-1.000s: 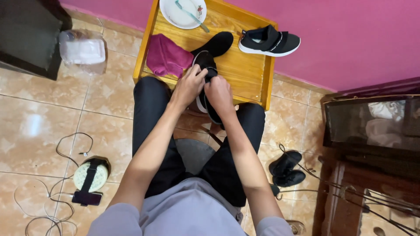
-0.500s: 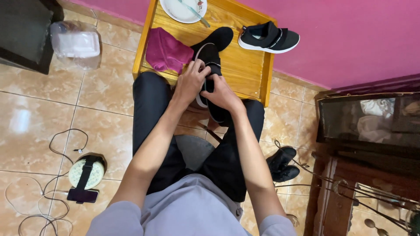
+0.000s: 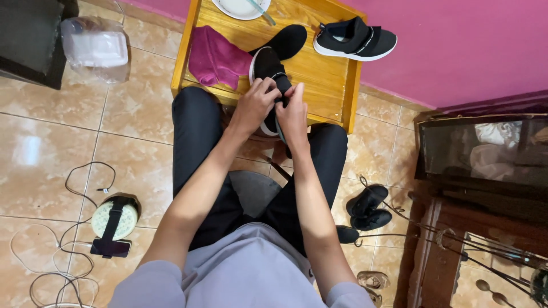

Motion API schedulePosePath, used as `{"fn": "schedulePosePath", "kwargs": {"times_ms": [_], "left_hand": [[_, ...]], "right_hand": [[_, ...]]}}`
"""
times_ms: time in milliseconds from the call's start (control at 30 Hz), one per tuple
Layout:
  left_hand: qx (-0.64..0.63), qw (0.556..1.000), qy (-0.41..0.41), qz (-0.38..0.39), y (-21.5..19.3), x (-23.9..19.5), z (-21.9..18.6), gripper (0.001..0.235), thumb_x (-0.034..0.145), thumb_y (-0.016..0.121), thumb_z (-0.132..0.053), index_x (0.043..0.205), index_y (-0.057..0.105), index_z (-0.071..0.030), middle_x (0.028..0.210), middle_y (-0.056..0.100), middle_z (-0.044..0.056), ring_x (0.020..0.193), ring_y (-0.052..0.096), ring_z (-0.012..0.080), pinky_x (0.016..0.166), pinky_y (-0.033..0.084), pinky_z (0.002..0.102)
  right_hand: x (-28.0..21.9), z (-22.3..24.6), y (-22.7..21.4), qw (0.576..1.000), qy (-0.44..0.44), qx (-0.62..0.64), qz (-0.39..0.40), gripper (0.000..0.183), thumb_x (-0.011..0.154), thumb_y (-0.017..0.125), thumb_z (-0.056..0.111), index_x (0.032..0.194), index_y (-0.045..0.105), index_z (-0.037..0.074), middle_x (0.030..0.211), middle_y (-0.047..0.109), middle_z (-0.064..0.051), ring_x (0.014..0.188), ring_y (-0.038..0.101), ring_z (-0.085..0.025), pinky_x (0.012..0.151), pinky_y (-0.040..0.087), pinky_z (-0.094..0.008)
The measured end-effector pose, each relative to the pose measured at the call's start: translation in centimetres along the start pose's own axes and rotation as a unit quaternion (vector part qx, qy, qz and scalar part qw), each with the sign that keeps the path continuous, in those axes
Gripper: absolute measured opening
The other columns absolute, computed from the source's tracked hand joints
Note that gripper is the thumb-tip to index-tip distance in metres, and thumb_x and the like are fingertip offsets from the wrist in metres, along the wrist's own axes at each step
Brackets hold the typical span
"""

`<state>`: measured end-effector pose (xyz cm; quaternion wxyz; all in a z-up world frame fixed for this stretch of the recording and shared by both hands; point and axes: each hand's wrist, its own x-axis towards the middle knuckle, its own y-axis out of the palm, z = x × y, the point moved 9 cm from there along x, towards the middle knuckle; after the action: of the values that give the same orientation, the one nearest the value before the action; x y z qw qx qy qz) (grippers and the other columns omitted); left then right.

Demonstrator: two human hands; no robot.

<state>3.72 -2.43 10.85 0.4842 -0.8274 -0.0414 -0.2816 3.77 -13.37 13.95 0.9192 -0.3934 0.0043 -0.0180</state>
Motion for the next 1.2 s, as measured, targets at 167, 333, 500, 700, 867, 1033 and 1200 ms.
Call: {"fn": "schedulePosePath", "kwargs": {"times_ms": [167, 333, 500, 700, 867, 1033, 1200], "left_hand": [[-0.004, 0.999, -0.045, 0.003, -1.6, 0.4, 0.2, 0.015, 0.088, 0.071, -0.017, 0.098, 0.061, -0.023, 0.108, 0.05, -0.005, 0.104, 0.056, 0.0163, 0.07, 0.062, 0.031], [-0.105, 0.988, -0.113, 0.028, -1.3, 0.4, 0.4, 0.01, 0.096, 0.062, -0.006, 0.103, 0.064, -0.012, 0.112, 0.053, 0.004, 0.104, 0.058, 0.0325, 0.069, 0.062, 0.05], [0.016, 0.994, -0.098, 0.051, 0.9, -0.4, 1.1, 0.019, 0.096, 0.063, -0.022, 0.113, 0.061, -0.03, 0.128, 0.053, -0.007, 0.114, 0.055, 0.0186, 0.063, 0.066, 0.039], [0.041, 0.997, -0.035, 0.051, 4.1, -0.6, 0.2, 0.021, 0.096, 0.063, -0.022, 0.114, 0.057, -0.03, 0.121, 0.055, -0.009, 0.116, 0.055, 0.0155, 0.069, 0.066, 0.034], [0.064, 0.998, 0.01, 0.012, 0.9, -0.5, -0.9, 0.018, 0.098, 0.059, -0.015, 0.111, 0.061, -0.026, 0.118, 0.056, -0.005, 0.113, 0.057, 0.0163, 0.07, 0.064, 0.027], [0.08, 0.996, 0.018, 0.023, 0.7, -0.5, -0.8, 0.018, 0.102, 0.056, -0.017, 0.119, 0.06, -0.023, 0.119, 0.055, -0.001, 0.115, 0.056, 0.0168, 0.079, 0.062, 0.025], [-0.029, 0.999, -0.043, 0.004, 0.6, -0.5, 0.9, 0.025, 0.09, 0.067, -0.007, 0.113, 0.063, -0.017, 0.121, 0.057, 0.002, 0.109, 0.059, 0.0229, 0.084, 0.061, 0.033]], "right_hand": [[0.2, 0.2, -0.1, 0.998, 0.009, -0.027, 0.058, 0.023, 0.088, 0.067, 0.021, 0.102, 0.05, 0.014, 0.094, 0.074, -0.022, 0.098, 0.071, -0.047, 0.084, 0.053, -0.059], [1.3, -3.8, 3.7, 0.975, 0.035, -0.135, 0.171, 0.025, 0.088, 0.068, 0.038, 0.1, 0.073, 0.017, 0.1, 0.075, -0.015, 0.102, 0.073, -0.038, 0.086, 0.059, -0.054], [1.1, -3.1, 2.9, 0.987, -0.013, -0.096, 0.128, 0.032, 0.091, 0.056, 0.021, 0.101, 0.076, -0.002, 0.1, 0.07, -0.028, 0.094, 0.069, -0.053, 0.08, 0.056, -0.061], [1.4, -4.2, 3.9, 0.994, -0.03, -0.073, 0.082, 0.03, 0.093, 0.051, 0.015, 0.102, 0.071, -0.005, 0.106, 0.063, -0.031, 0.1, 0.062, -0.057, 0.084, 0.053, -0.066], [2.1, -3.9, 4.5, 0.992, -0.007, -0.034, 0.118, 0.037, 0.097, 0.048, 0.021, 0.107, 0.069, -0.008, 0.107, 0.062, -0.032, 0.107, 0.061, -0.056, 0.088, 0.053, -0.063], [4.6, -8.4, 7.7, 0.988, 0.045, 0.01, 0.146, 0.044, 0.097, 0.05, 0.033, 0.099, 0.071, -0.005, 0.103, 0.069, -0.027, 0.108, 0.065, -0.049, 0.09, 0.051, -0.062], [6.7, -10.8, 9.1, 0.988, -0.004, 0.015, 0.156, 0.037, 0.099, 0.056, 0.026, 0.112, 0.072, -0.003, 0.111, 0.068, -0.033, 0.116, 0.06, -0.051, 0.099, 0.05, -0.059]]}}
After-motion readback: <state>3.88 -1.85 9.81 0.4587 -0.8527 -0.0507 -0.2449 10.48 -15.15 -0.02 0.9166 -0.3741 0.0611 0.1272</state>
